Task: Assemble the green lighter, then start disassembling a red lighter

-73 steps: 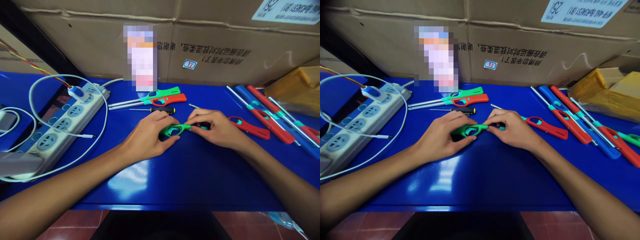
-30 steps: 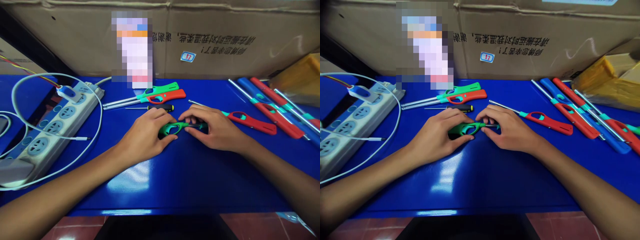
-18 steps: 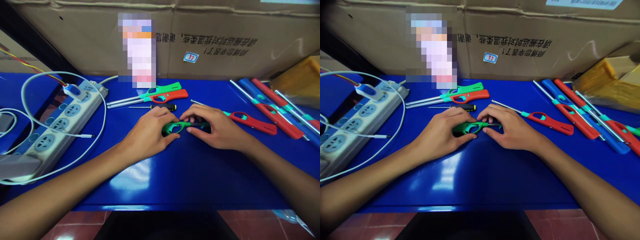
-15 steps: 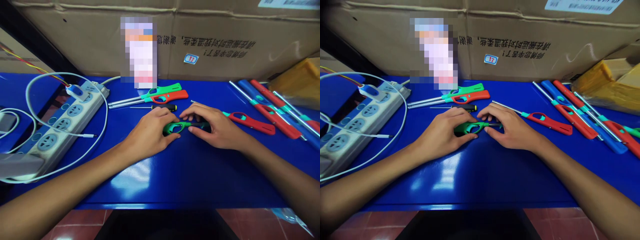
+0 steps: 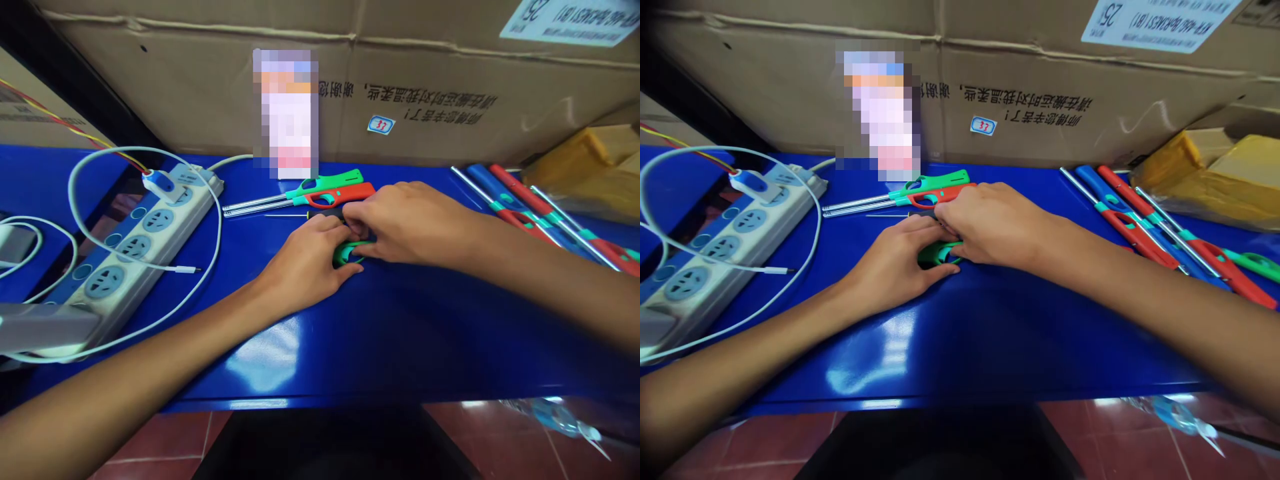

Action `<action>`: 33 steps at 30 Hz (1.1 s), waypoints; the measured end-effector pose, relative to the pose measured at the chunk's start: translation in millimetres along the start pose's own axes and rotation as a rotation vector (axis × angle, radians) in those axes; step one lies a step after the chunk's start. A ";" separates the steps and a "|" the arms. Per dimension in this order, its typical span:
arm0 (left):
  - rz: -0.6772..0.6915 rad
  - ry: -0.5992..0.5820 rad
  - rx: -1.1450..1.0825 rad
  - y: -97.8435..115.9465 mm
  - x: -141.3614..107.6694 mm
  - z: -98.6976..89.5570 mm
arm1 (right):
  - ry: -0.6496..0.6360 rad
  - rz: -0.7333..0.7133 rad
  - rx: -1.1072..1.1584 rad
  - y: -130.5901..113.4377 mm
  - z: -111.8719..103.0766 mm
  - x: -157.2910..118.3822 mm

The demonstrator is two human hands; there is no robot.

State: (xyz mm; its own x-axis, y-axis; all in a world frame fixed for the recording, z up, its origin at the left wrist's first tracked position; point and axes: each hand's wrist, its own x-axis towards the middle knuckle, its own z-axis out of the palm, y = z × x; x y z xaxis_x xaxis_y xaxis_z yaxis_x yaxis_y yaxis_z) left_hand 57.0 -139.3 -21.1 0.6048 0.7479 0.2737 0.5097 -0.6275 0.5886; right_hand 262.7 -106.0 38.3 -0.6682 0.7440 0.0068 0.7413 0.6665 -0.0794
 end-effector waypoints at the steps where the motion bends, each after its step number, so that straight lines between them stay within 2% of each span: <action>1: 0.008 0.003 -0.009 -0.4 -0.1 0.1 | 0.006 -0.011 -0.006 -0.8 0.7 1.9; 14: 0.026 -0.037 0.011 -3.4 2.6 -4.6 | 0.091 -0.115 0.058 3.7 11.0 -17.1; 19: 0.048 -0.058 0.001 -4.7 5.7 -7.8 | 0.134 -0.076 0.102 5.4 21.5 -20.2; 30: 0.058 -0.103 0.014 -7.8 8.0 -10.8 | 0.152 -0.091 -0.022 -3.0 31.9 -25.1; 33: 0.071 -0.110 0.019 -7.6 8.9 -10.7 | 0.171 -0.077 0.006 -4.1 32.4 -27.7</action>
State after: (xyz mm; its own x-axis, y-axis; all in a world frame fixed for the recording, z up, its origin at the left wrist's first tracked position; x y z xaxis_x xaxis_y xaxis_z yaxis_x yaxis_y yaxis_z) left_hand 52.0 -125.6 -15.0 0.7030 0.6735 0.2285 0.4740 -0.6831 0.5556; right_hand 276.0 -130.9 6.1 -0.7021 0.6882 0.1828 0.6875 0.7220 -0.0780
